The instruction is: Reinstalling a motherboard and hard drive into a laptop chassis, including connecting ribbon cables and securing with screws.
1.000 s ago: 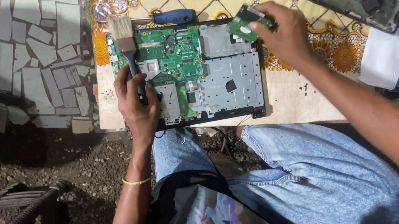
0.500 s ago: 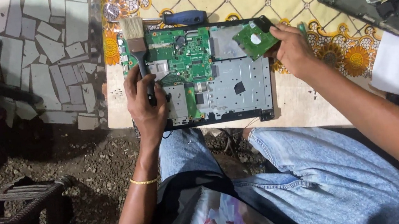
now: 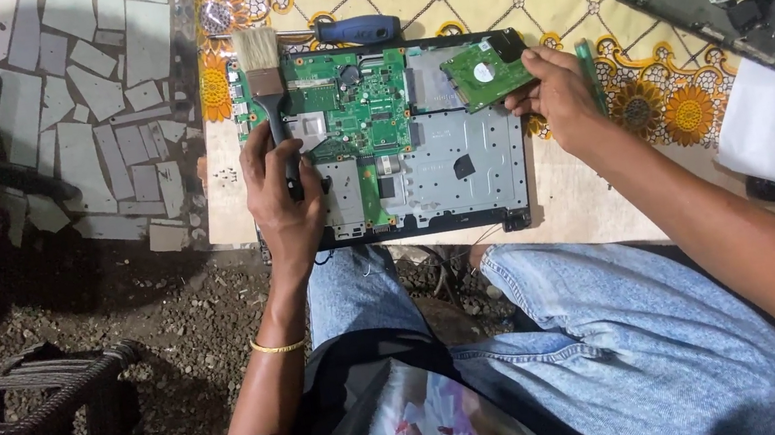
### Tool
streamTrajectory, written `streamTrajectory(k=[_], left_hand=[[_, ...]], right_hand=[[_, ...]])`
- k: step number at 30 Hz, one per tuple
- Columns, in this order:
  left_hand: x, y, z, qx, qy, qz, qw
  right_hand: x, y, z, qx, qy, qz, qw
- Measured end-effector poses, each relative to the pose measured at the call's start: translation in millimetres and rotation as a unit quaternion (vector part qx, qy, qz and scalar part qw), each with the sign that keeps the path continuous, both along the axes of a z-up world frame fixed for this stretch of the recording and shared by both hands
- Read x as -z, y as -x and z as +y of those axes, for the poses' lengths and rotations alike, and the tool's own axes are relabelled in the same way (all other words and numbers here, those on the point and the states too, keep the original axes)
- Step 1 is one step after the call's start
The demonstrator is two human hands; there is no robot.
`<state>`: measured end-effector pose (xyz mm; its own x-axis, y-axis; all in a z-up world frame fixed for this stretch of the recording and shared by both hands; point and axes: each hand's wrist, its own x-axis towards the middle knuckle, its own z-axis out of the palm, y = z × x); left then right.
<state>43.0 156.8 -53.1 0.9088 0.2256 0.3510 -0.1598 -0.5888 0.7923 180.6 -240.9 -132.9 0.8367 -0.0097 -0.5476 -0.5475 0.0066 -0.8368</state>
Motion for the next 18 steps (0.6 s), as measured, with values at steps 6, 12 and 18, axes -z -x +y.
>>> streamTrajectory(k=[6,12,18], left_hand=[[2.2,0.4,1.1,0.002,-0.013,-0.006,1.0],[5.5,0.7,2.4,0.002,-0.011,-0.006,1.0],[3.4,0.3,1.0,0.002,-0.007,-0.003,1.0]], right_hand=[[-25.7,3.0,18.2,-0.031,0.014,-0.016,0.999],[-14.5,2.8,15.5,-0.097,0.089,-0.083,0.988],[-40.5,11.5,34.5,-0.21,0.346,-0.187,0.895]])
